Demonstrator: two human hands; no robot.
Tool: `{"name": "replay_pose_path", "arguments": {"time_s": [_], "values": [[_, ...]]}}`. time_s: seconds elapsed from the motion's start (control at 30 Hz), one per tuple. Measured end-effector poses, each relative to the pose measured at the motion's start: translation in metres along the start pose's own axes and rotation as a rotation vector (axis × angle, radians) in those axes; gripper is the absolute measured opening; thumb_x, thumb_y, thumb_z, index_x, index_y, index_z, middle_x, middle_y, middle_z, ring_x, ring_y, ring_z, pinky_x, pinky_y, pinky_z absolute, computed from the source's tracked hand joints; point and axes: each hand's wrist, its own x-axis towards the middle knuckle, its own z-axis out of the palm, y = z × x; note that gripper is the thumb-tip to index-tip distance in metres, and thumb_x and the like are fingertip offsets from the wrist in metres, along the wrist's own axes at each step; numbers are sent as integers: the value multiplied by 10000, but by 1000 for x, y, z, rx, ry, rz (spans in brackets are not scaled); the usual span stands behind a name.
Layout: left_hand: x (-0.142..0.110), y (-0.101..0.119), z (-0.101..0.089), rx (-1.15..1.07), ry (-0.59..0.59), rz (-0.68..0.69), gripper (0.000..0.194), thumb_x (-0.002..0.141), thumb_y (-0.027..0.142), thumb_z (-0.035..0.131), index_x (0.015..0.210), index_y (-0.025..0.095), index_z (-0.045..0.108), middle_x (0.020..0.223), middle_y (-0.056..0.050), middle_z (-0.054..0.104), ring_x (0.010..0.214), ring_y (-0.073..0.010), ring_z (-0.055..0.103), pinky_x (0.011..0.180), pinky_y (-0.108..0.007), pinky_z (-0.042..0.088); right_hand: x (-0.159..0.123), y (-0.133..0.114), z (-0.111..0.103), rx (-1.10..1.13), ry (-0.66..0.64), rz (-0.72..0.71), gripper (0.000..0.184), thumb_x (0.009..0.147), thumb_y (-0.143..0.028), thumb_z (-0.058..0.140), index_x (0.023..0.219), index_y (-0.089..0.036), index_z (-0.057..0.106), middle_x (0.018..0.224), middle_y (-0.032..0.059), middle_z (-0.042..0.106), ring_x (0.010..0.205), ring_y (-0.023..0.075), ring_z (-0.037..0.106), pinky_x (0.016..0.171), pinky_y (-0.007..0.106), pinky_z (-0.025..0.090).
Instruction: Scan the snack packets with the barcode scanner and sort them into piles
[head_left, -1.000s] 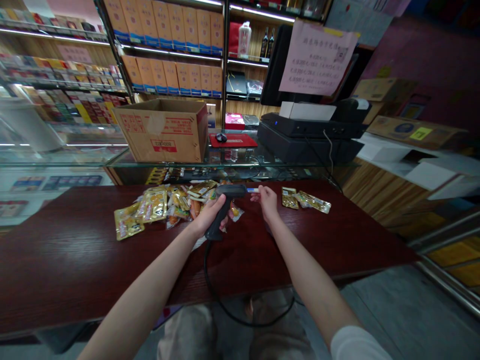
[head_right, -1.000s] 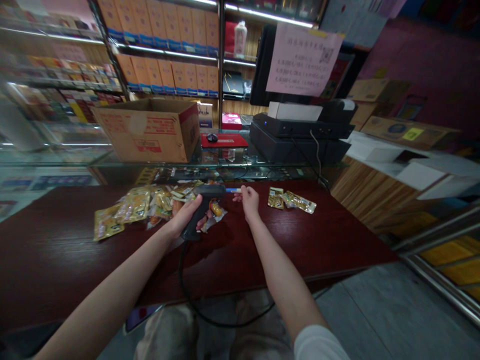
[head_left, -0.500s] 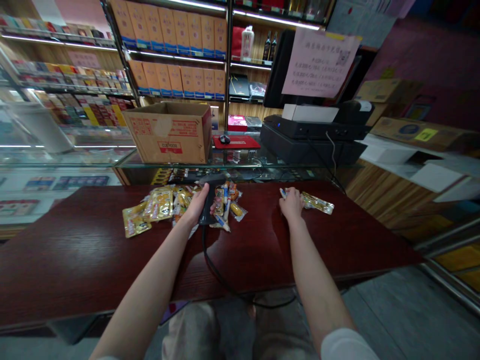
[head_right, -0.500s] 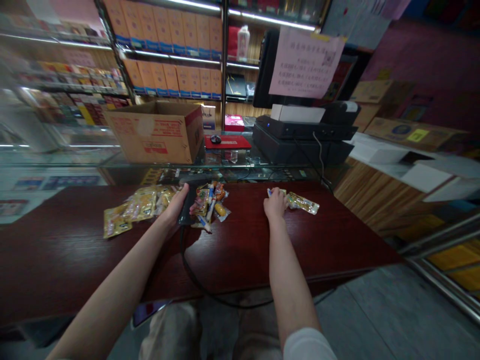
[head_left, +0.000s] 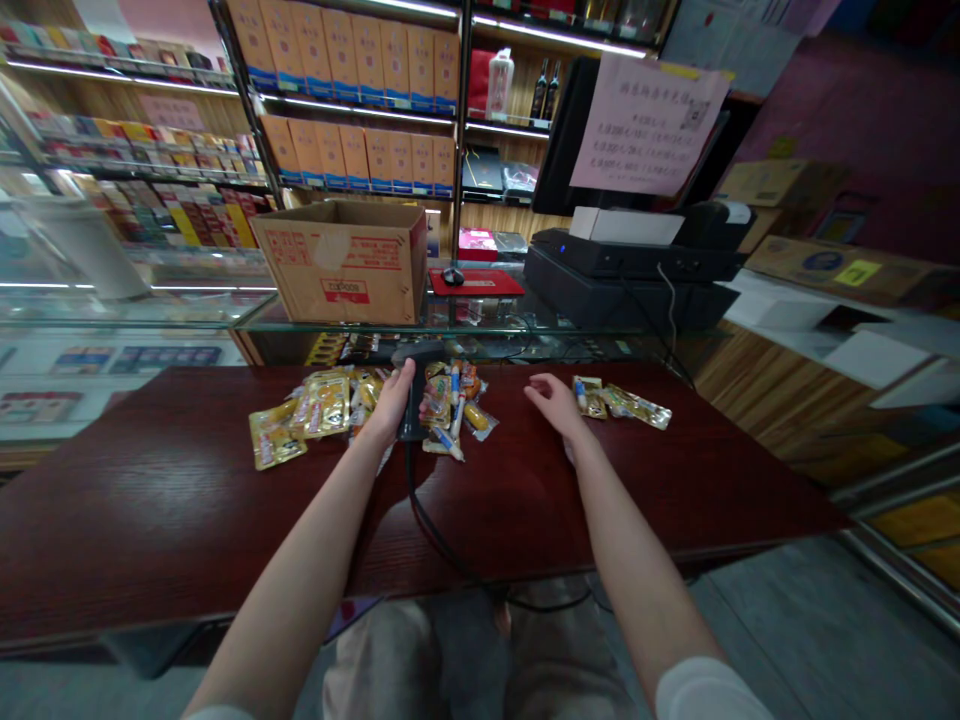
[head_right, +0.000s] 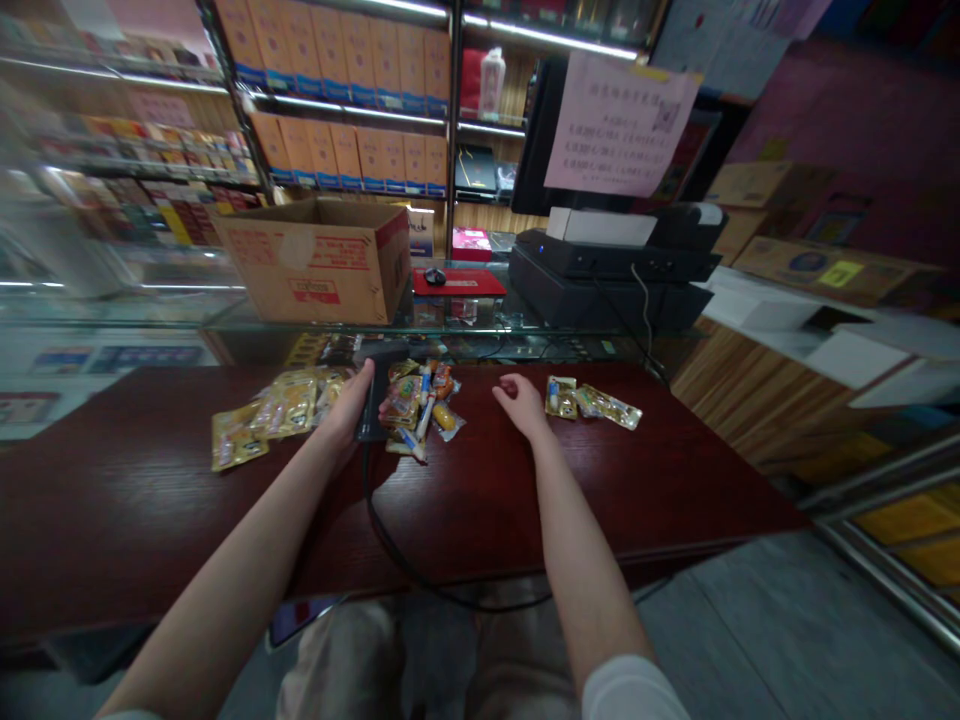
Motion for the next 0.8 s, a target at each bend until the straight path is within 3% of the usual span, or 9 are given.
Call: {"name": "replay_pose_path", "arguments": {"time_s": [0.1,0.2,0.33,0.47,0.57,0.67,0.8], "values": [[-1,-2,0,31,-10,-26,527,797,699,577,823,173,546,521,16,542,380,-88,456,371,-214,350,-9,-22,26,108,-301,-32,414,674,-479,766,956,-188,683,829,25,682,694,153,602,678,294,489],[-1,-2,0,46,-21,-41,551,795,718,562,835,168,562,485,20,515,368,-91,444,371,-220,339,-14,-33,40,9,-406,-95,300,655,-430,788,795,-187,680,757,-3,650,655,127,564,633,251,435],[0,0,1,30,-13,-38,564,779,716,587,921,170,569,479,36,503,375,-98,456,381,-222,357,-9,-25,35,2,-303,-105,169,702,-318,710,744,-198,599,679,-34,606,605,126,528,594,235,403],[-1,0,3,16,-4,-32,558,788,696,592,961,167,566,500,42,515,377,-93,457,377,-216,355,0,-13,27,63,-74,-31,199,727,-337,672,715,-223,508,624,-42,582,569,138,520,569,236,407],[-1,-2,5,36,-46,-64,592,782,723,573,950,154,572,466,47,485,362,-95,442,372,-220,345,3,-9,24,148,-2,24,244,723,-386,678,695,-219,502,678,-18,612,606,145,556,605,277,475],[-3,-4,7,41,-68,-72,601,766,736,581,936,159,571,469,47,484,367,-97,442,376,-222,336,6,-9,23,414,27,175,345,680,-461,719,707,-221,473,690,-31,594,598,144,582,588,328,546],[-8,-5,11,36,-75,-61,563,772,716,595,877,164,570,518,25,529,388,-88,445,389,-218,337,7,-11,23,842,-72,329,382,660,-412,771,734,-223,448,712,-37,623,642,144,653,700,409,613]]}}
